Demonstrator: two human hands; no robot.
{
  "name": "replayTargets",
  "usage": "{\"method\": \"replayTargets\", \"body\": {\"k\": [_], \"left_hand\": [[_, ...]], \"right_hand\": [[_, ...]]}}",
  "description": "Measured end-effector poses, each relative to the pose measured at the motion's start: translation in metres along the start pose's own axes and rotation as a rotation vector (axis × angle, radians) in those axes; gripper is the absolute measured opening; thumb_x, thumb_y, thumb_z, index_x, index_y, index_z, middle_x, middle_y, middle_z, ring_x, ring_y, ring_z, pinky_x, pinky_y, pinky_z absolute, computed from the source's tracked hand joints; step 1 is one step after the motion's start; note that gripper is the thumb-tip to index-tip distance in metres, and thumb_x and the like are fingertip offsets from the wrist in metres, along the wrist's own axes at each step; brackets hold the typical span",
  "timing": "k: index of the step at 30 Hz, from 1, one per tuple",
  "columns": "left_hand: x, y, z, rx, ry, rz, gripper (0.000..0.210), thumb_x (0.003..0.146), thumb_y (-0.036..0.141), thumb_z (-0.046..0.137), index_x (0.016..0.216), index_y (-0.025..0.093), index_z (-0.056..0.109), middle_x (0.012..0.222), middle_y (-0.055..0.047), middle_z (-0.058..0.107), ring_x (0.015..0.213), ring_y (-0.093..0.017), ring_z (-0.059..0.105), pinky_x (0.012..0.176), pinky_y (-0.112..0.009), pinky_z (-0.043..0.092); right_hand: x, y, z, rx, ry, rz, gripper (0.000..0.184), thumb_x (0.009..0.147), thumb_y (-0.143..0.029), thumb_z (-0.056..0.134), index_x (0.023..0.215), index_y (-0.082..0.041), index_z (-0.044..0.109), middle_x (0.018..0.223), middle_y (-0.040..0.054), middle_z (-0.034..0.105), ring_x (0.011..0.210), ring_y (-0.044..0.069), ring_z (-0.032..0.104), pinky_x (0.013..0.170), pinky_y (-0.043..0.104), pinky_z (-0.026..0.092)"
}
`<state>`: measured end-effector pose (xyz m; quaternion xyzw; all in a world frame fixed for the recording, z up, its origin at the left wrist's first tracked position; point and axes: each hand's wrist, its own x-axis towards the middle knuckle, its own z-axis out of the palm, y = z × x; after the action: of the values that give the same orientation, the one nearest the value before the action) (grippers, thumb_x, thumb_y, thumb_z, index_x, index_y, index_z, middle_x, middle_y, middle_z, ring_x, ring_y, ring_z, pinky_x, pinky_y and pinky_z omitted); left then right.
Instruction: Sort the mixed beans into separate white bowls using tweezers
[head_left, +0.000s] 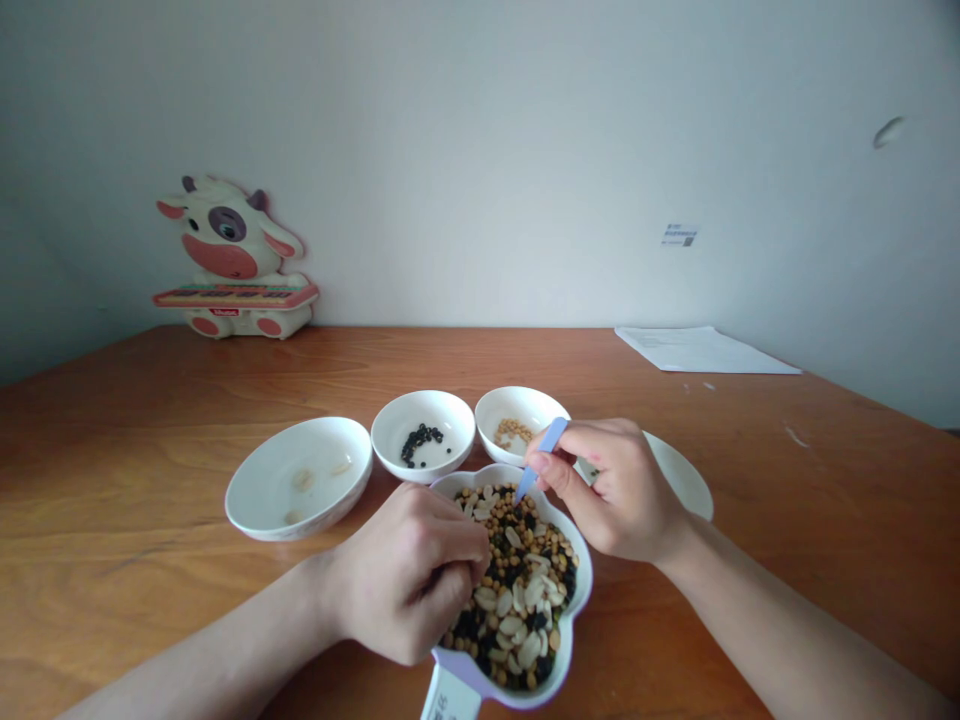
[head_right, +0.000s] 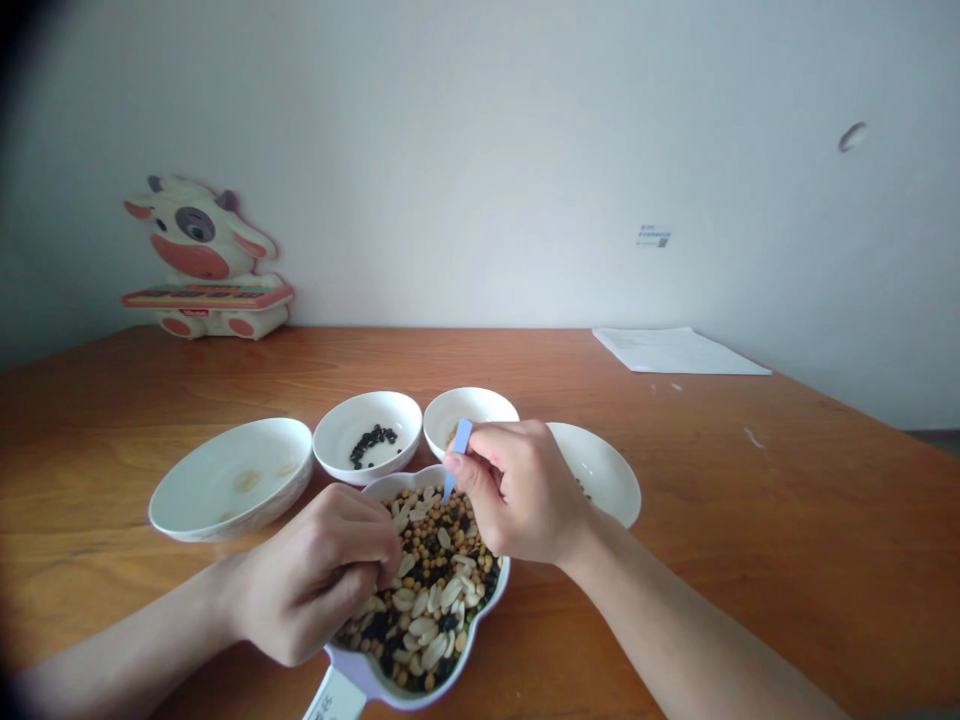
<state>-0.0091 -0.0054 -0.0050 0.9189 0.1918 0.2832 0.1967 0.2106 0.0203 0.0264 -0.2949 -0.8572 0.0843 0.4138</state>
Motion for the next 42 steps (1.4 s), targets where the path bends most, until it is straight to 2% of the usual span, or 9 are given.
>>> {"method": "replayTargets", "body": {"k": [5, 10, 23, 37, 42], "left_hand": [[0.0005, 0.0003, 0.0003, 0.009, 0.0, 0.001, 0.02, 0.077, 0.009, 0.036, 0.063, 0.017, 0.047, 0.056, -0.001, 0.054, 0.05, -0.012, 0.045, 0.05, -0.027, 0.033], [0.0017, 0.0008, 0.0004, 0.016, 0.009, 0.011, 0.021, 0.078, 0.009, 0.035, 0.064, 0.017, 0.048, 0.056, -0.001, 0.054, 0.05, -0.011, 0.045, 0.05, -0.027, 0.033], [0.0024, 0.0026, -0.0012, 0.021, -0.012, -0.015, 0.019, 0.078, 0.011, 0.036, 0.063, 0.017, 0.047, 0.056, 0.0, 0.053, 0.049, -0.011, 0.044, 0.05, -0.028, 0.033], [0.0027, 0.0028, -0.0005, 0.026, -0.015, -0.017, 0.021, 0.078, 0.011, 0.036, 0.063, 0.017, 0.05, 0.056, -0.001, 0.055, 0.049, -0.012, 0.045, 0.05, -0.027, 0.033], [0.0022, 0.0025, 0.0, 0.029, -0.005, -0.01, 0.021, 0.078, 0.011, 0.036, 0.064, 0.017, 0.05, 0.056, -0.002, 0.055, 0.05, -0.013, 0.045, 0.05, -0.028, 0.033]], "right_hand": [[-0.0005, -0.0022, 0.0016, 0.052, -0.054, -0.039, 0.028, 0.09, -0.017, 0.05, 0.066, -0.013, 0.065, 0.057, 0.0039, 0.062, 0.052, 0.013, 0.057, 0.051, 0.025, 0.039], [0.0003, -0.0034, 0.0022, 0.038, -0.036, -0.036, 0.025, 0.091, -0.018, 0.051, 0.074, -0.014, 0.068, 0.061, 0.0037, 0.066, 0.053, 0.013, 0.058, 0.053, 0.024, 0.04], [0.0015, -0.0029, 0.0031, 0.051, -0.069, -0.045, 0.028, 0.095, -0.023, 0.049, 0.075, -0.016, 0.067, 0.064, 0.0046, 0.066, 0.055, 0.014, 0.059, 0.055, 0.025, 0.044], [0.0023, -0.0039, 0.0028, 0.094, -0.12, -0.029, 0.025, 0.091, -0.017, 0.05, 0.073, -0.012, 0.066, 0.062, 0.0051, 0.064, 0.055, 0.014, 0.056, 0.053, 0.026, 0.04], [0.0008, -0.0032, 0.0044, 0.086, -0.166, -0.034, 0.026, 0.09, -0.018, 0.051, 0.07, -0.012, 0.065, 0.058, 0.0033, 0.059, 0.051, 0.012, 0.049, 0.051, 0.026, 0.035]]}}
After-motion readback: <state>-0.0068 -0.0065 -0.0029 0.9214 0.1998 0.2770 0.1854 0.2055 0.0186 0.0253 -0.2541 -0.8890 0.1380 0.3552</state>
